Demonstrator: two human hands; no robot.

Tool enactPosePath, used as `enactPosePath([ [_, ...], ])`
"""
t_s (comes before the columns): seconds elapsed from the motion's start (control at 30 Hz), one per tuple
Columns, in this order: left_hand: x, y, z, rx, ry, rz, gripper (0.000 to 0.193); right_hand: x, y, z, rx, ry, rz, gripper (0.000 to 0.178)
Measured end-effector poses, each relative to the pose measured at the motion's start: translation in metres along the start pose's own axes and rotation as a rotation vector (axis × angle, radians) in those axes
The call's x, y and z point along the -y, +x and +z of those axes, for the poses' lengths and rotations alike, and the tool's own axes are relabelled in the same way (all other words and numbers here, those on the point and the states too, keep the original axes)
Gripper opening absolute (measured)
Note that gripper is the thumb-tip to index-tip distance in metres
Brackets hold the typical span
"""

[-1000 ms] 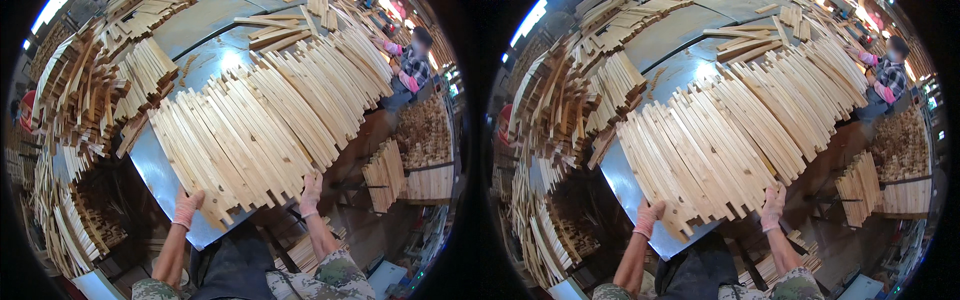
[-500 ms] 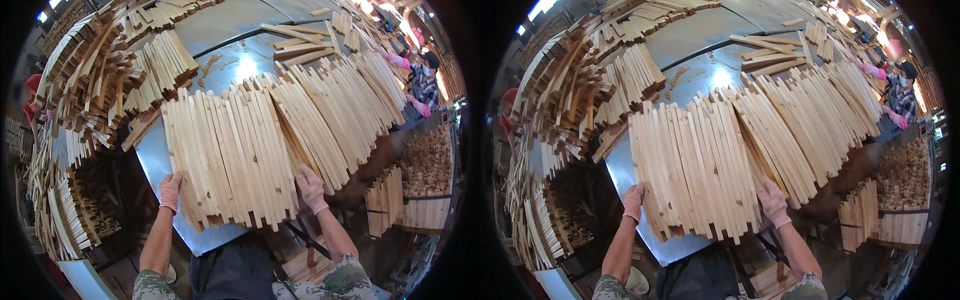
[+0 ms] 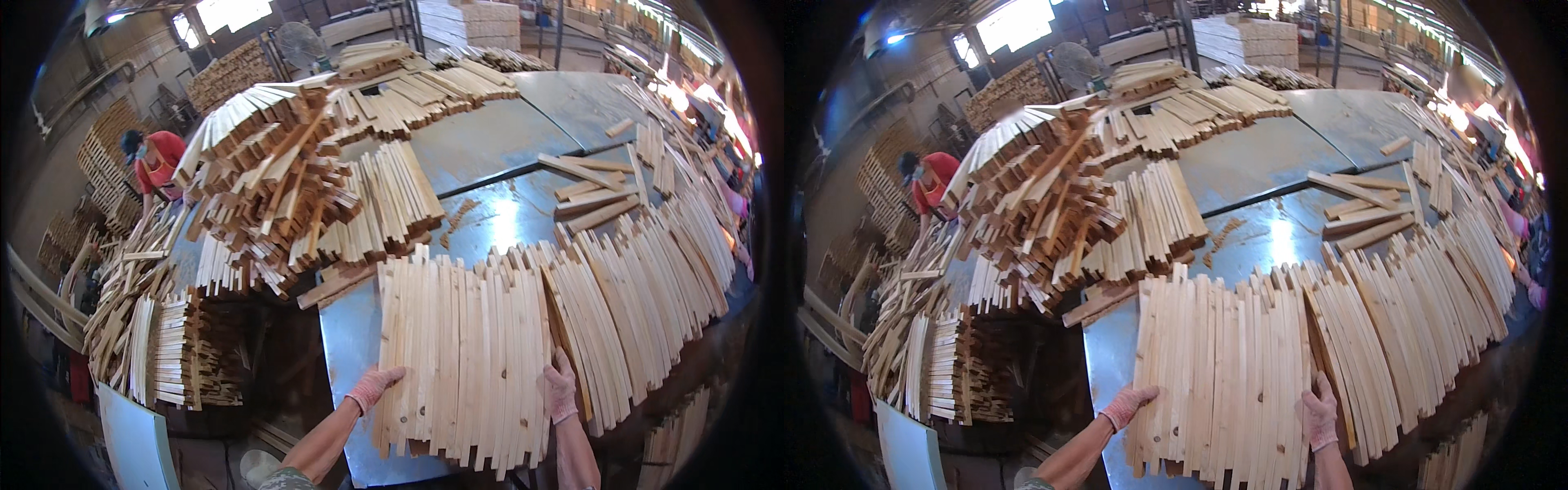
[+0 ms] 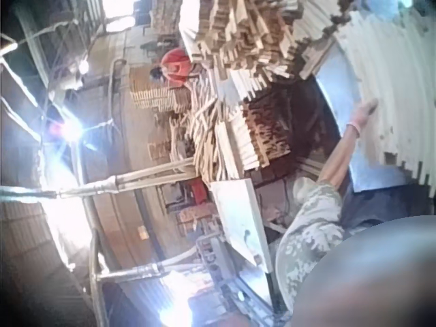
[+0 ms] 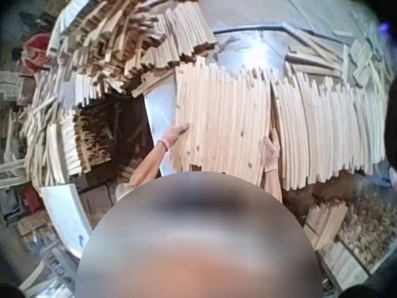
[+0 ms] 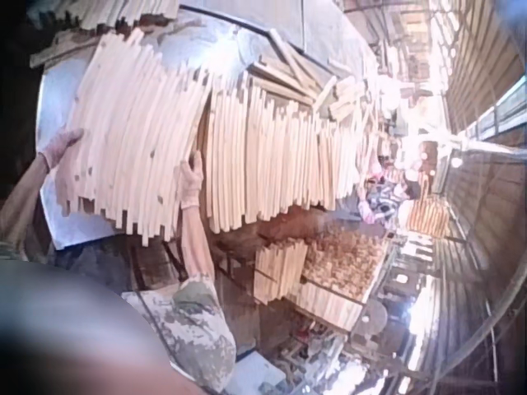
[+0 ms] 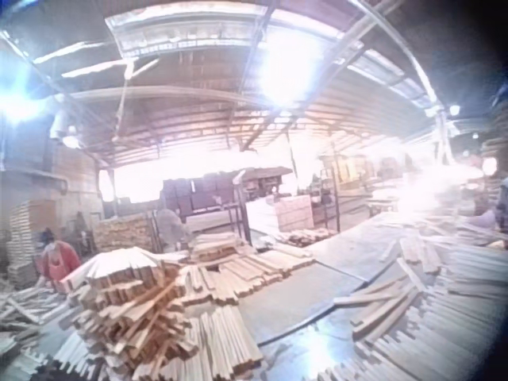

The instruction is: The person repeatedly picks up bundles of light-colored wooden planks from a table and stacks them onto a conveyor belt. The worker wears pink gloves and handles the wood by hand, moving from a pile on the right to the conveyor on the left.

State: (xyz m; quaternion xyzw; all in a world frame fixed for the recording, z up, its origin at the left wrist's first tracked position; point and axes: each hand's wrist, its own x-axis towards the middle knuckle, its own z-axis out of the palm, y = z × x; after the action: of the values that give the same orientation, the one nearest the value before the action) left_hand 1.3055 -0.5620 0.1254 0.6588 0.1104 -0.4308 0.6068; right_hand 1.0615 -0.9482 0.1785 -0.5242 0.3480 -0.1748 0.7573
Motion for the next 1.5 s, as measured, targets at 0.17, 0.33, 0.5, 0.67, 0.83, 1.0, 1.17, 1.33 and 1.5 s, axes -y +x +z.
enactPosePath([
  [0.17,-0.009,-0.011,0.003,0.077,-0.064,-0.014,0.059,0.014,0.002,0.008,0.099,-0.014,0.207,0.083],
  [0.33,-0.016,-0.027,-0.002,0.15,-0.099,-0.052,0.066,-0.007,0.001,-0.002,0.094,0.095,0.267,0.077],
  [0.5,-0.01,-0.068,-0.012,0.147,-0.087,-0.033,0.071,-0.005,-0.037,-0.003,0.142,0.113,0.291,0.079],
  [0.67,-0.003,-0.124,-0.038,0.122,-0.121,0.012,0.08,0.008,-0.082,0.027,0.08,0.029,0.195,0.072],
  [0.83,0.008,-0.202,-0.077,0.019,-0.251,0.153,0.07,0.015,-0.119,0.038,0.229,0.084,0.337,0.031],
  [1.0,0.039,-0.296,-0.132,-0.152,-0.293,0.318,0.067,0.016,-0.136,0.097,0.42,-0.131,0.312,0.014],
  [1.17,0.12,-0.402,-0.21,-0.368,-0.432,0.487,0.066,-0.012,-0.147,0.194,0.771,-0.133,0.517,0.033],
  [1.33,0.211,-0.534,-0.298,-0.583,-0.463,0.607,0.049,-0.046,-0.255,0.34,0.78,-0.528,0.27,0.056],
  [1.5,0.292,-0.674,-0.365,-0.737,-0.62,0.615,0.057,-0.087,-0.41,0.488,1.247,-0.223,0.242,0.069],
])
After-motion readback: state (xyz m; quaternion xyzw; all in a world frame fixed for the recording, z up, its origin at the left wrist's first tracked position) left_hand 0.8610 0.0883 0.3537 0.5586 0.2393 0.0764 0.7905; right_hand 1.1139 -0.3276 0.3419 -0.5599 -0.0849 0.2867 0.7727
